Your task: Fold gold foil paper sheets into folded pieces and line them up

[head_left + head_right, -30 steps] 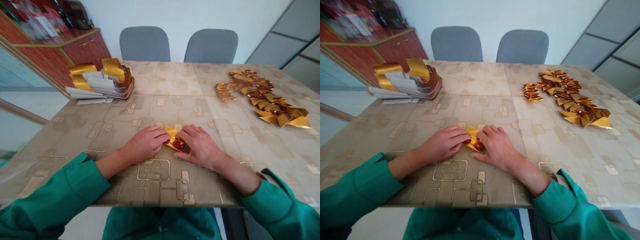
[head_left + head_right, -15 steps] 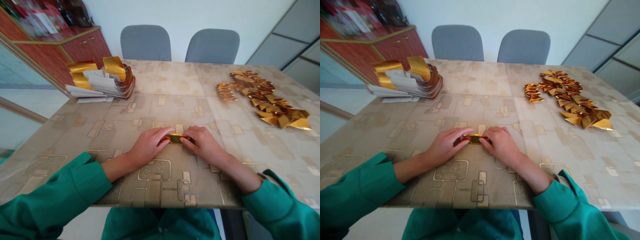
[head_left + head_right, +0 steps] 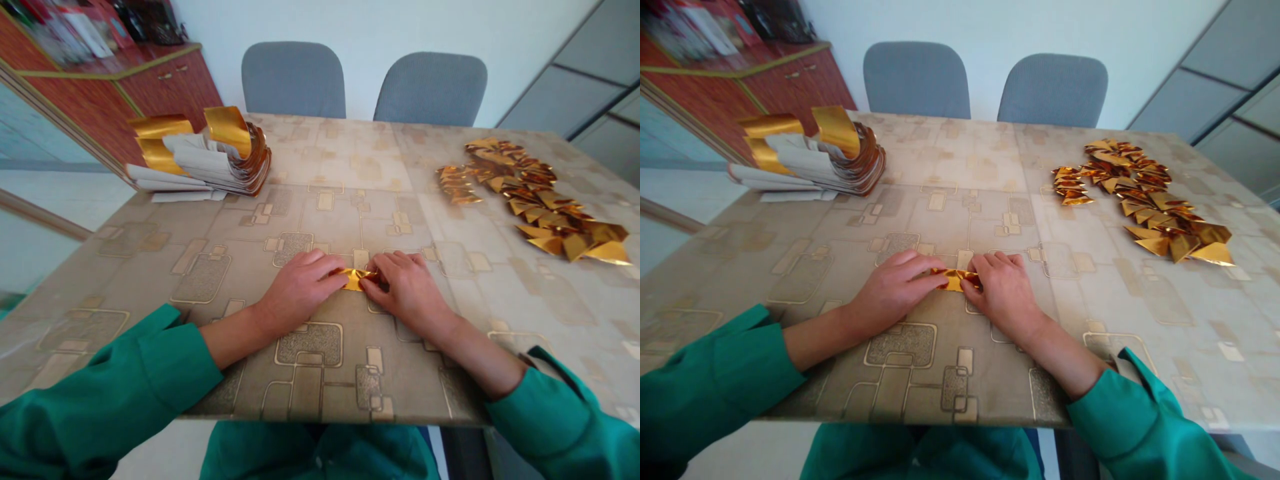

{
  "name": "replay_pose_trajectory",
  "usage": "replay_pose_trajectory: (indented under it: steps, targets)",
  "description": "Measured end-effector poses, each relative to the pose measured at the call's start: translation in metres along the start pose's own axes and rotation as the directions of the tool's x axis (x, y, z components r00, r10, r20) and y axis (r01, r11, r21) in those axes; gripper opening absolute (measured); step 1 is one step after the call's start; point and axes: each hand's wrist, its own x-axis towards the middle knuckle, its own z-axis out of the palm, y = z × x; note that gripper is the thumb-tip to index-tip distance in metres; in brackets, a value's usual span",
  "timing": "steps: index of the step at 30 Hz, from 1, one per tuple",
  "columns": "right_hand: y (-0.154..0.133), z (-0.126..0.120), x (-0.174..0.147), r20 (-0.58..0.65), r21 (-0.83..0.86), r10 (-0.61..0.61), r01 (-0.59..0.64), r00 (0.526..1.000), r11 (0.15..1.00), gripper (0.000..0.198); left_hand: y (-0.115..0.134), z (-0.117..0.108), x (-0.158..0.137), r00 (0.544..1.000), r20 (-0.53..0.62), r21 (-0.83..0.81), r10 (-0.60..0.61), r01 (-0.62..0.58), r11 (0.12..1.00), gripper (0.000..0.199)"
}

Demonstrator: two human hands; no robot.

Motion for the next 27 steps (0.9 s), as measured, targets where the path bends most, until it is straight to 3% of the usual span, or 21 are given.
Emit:
replay_pose_trajectory:
  steps: [4,10,17,22,27]
  targets:
    - [-0.001,0.002,-0.001,-0.048,-0.015,-0.011,0.010,0.999,1.000,0.010,0.001,-0.001,0.000,0.984,0.095,0.031,0.150,-0.153,0.988,0.028]
    - [-0.007,0.009,-0.002,-0.082,-0.039,-0.103,0.100,0.991,0.994,0.009,0.001,-0.002,-0.001,0.972,0.154,0.050,0.176,-0.185,0.981,0.027]
    - [0.002,0.010,-0.005,-0.037,-0.031,-0.008,0.007,0.999,1.000,0.011,-0.005,-0.013,-0.013,0.957,0.199,0.072,0.213,-0.231,0.970,0.032]
    - [0.005,0.008,-0.005,-0.024,-0.058,-0.021,0.019,0.999,0.998,0.009,-0.011,-0.020,-0.028,0.967,0.183,0.080,0.177,-0.194,0.978,0.030]
    - [0.007,0.008,-0.004,-0.009,-0.010,-0.033,0.033,0.999,0.999,0.010,-0.010,-0.017,-0.020,0.988,0.150,-0.048,0.045,-0.038,0.998,0.023]
